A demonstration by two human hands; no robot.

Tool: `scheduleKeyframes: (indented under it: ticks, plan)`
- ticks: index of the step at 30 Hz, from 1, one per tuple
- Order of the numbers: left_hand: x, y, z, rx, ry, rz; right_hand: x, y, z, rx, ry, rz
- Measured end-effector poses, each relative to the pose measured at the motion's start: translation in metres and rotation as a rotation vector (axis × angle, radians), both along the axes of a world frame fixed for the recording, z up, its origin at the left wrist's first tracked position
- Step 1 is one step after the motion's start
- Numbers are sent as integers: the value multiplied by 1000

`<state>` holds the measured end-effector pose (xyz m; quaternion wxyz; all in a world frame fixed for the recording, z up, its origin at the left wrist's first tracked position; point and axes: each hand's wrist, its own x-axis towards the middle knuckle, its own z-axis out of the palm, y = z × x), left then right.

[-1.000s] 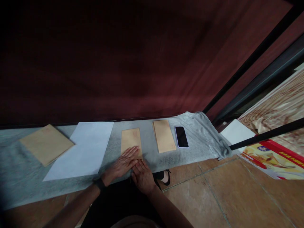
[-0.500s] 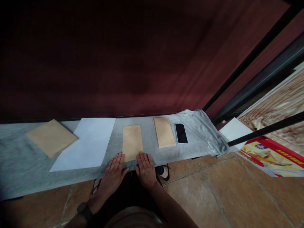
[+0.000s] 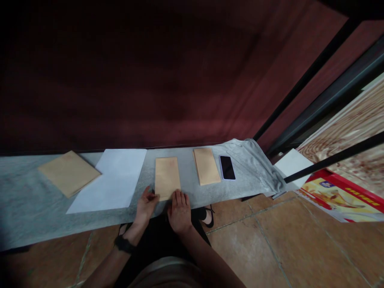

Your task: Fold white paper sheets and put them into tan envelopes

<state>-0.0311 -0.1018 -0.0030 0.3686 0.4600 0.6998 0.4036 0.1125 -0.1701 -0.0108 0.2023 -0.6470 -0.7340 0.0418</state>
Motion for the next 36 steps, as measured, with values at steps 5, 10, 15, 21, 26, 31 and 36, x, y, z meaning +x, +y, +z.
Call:
scheduleKeyframes:
  ticks: [5,10,15,21,26,31,36]
  plan:
    - [11,-1,29,42,-282,-104,3,15,22,-46,40,-44]
    - [35,-8,49,31,-474,-221,19,30,40,-15,357,-148]
    - [55,-3,25,54,-328,-303,16,29,32,16,585,-158]
    - [65,-3,17,109,-282,-483,24,30,17,-67,705,-252]
    - [64,-3,16,36,-265,-301,39,50,16,-183,1105,-375]
    - [44,-1,11,-180,-560,-153,28,44,9,-309,1450,-289]
    - [32,1,10,-203,-549,-214,25,31,5,-363,1611,-285]
